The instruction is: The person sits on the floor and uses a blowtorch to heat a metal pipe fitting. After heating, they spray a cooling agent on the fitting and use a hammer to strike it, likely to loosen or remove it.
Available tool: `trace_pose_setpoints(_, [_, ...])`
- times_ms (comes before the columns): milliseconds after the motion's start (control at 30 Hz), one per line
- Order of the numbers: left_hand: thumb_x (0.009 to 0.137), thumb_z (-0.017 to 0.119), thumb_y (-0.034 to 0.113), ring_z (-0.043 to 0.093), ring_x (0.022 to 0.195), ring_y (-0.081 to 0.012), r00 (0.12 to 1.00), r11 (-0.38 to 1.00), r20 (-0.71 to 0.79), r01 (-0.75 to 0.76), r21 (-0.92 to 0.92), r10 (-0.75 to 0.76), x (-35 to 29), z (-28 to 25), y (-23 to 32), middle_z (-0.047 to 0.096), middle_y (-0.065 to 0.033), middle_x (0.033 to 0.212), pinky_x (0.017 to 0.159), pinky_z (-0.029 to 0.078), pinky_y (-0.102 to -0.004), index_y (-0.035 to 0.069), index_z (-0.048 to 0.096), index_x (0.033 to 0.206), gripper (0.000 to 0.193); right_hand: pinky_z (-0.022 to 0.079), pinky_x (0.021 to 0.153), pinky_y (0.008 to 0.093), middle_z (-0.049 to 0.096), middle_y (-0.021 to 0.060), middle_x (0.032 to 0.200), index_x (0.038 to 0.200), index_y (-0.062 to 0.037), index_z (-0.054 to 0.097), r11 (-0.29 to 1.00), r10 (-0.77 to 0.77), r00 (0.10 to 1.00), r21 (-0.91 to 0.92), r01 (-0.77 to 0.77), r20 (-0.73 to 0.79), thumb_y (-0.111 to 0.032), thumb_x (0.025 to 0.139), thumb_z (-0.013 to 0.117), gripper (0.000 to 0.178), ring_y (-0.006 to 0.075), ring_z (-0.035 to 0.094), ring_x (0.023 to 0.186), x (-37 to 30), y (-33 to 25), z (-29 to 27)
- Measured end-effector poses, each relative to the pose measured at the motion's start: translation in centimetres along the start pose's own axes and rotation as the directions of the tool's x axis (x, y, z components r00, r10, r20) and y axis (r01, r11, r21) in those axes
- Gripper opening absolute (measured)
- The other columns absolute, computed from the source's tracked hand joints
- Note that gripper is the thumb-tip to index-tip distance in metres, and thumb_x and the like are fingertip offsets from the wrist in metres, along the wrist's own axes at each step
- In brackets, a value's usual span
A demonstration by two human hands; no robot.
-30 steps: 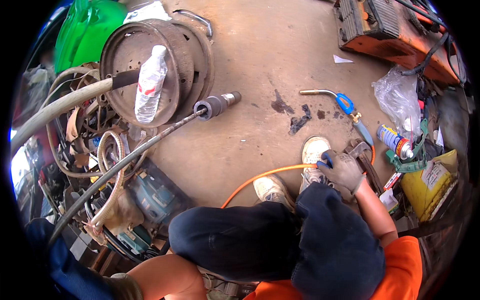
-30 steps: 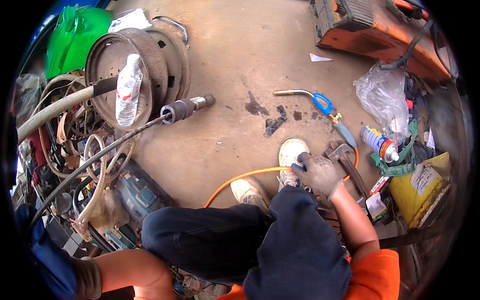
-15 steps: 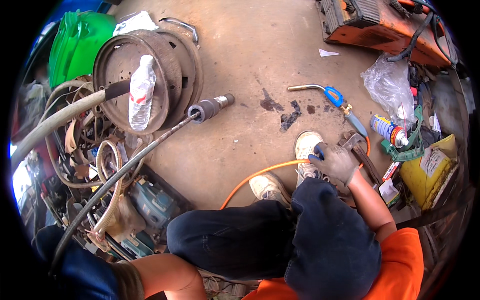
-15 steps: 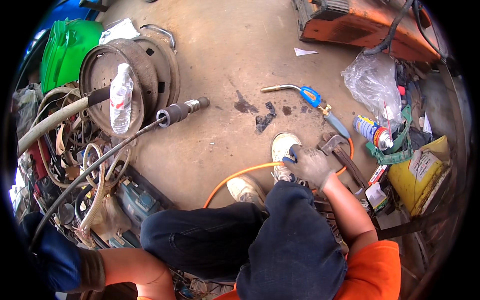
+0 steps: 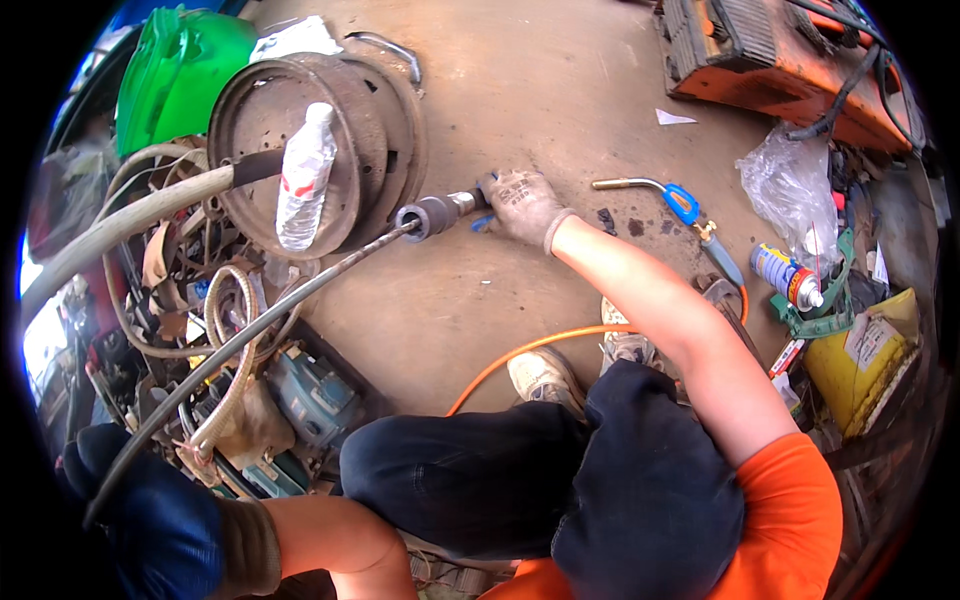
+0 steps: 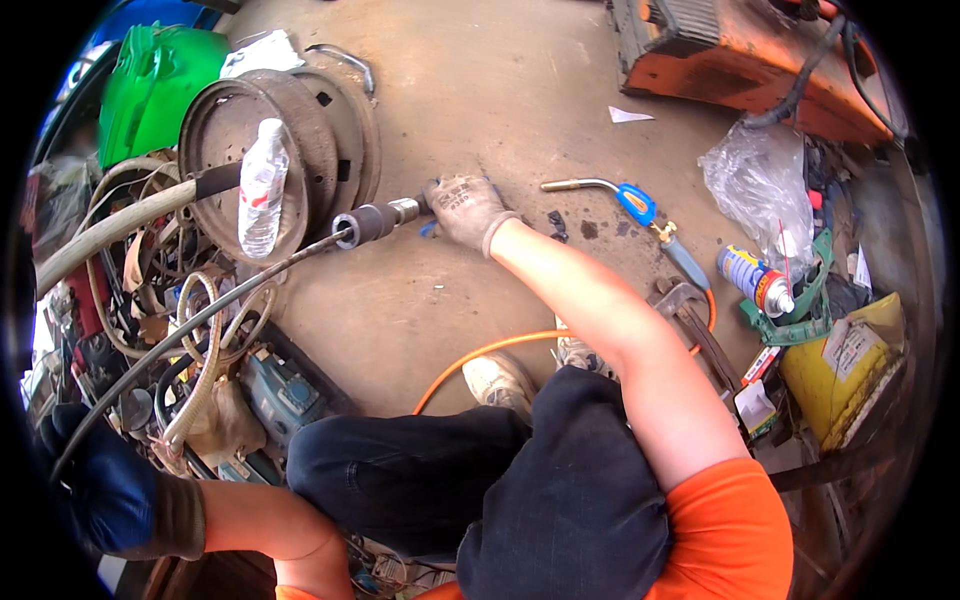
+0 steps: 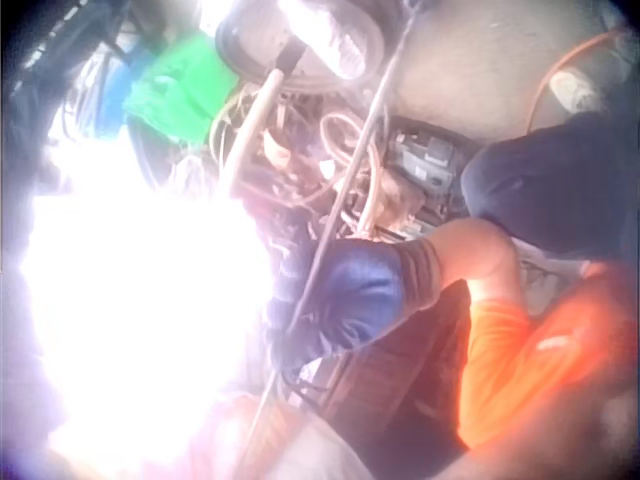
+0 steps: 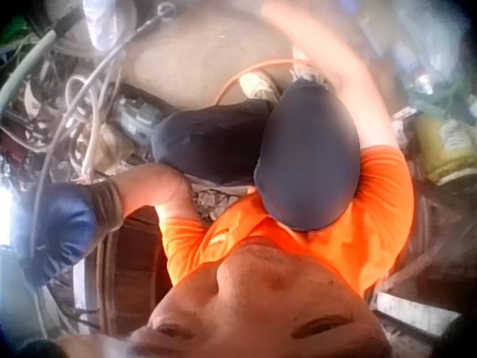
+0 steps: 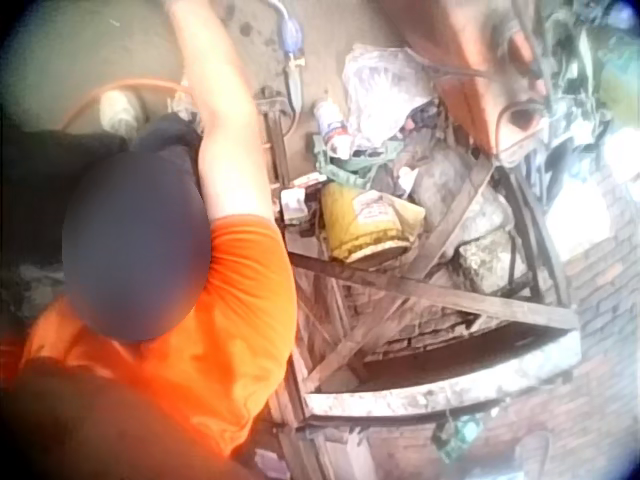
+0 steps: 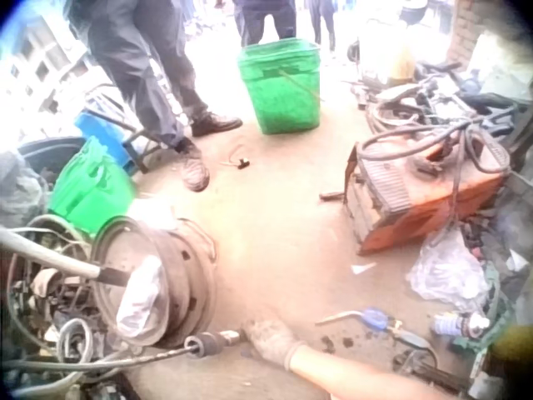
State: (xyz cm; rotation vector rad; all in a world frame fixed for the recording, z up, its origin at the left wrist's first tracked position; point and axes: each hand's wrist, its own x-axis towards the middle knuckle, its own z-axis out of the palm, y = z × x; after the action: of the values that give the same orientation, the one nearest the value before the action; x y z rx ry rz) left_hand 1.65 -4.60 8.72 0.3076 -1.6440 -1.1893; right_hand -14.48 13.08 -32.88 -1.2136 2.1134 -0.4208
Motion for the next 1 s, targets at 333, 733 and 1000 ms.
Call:
trace_pose_setpoints(333, [0.096,0.060,0.013,0.062,0.097,-0.0317,1.000,1.000,-0.024,0.016,-0.009,-0.016,-0.5,-0.9,0.4,0.065,-0.0203,0.102,0.100,0.047,-0.0472,-0.006,0.062,0.114,0.026,0.052,0.092,0.0421,0.068,0.0138,0.113,0.108,-0.0069,0.067,0.998,-0.050,0.999,0.025,0.050,-0.004,-0.032,0.083,0.074,0.036,0.0302,0.065,0.110,1.8,0.4,0.7])
trace_pose_setpoints(733, [0.094,0.068,0.016,0.064,0.100,-0.0184,0.982,0.862,0.049,0.185,-0.471,-0.184,-1.9,4.9,-0.6,0.069,-0.0039,0.101,0.101,0.047,-0.0419,0.010,0.069,0.115,0.022,0.051,0.095,0.0408,0.068,0.0158,0.114,0.140,-0.0098,0.051,0.961,0.143,0.971,0.260,-0.090,-0.190,-0.037,0.085,0.075,0.066,0.0292,0.066,0.106,-6.8,2.0,-1.9])
trace_pose_setpoints(1000, [0.095,0.065,0.014,0.067,0.093,-0.0214,0.972,0.981,0.188,0.162,-0.108,-0.140,-0.9,2.3,-0.6,0.069,-0.0096,0.102,0.092,0.056,-0.0368,0.007,0.068,0.116,0.022,0.054,0.080,0.0345,0.070,0.0128,0.101,0.117,-0.0007,0.066,0.579,0.643,0.741,0.757,-0.304,-0.195,-0.017,0.088,0.073,0.034,0.0199,0.068,0.089,-25.7,6.0,-1.1])
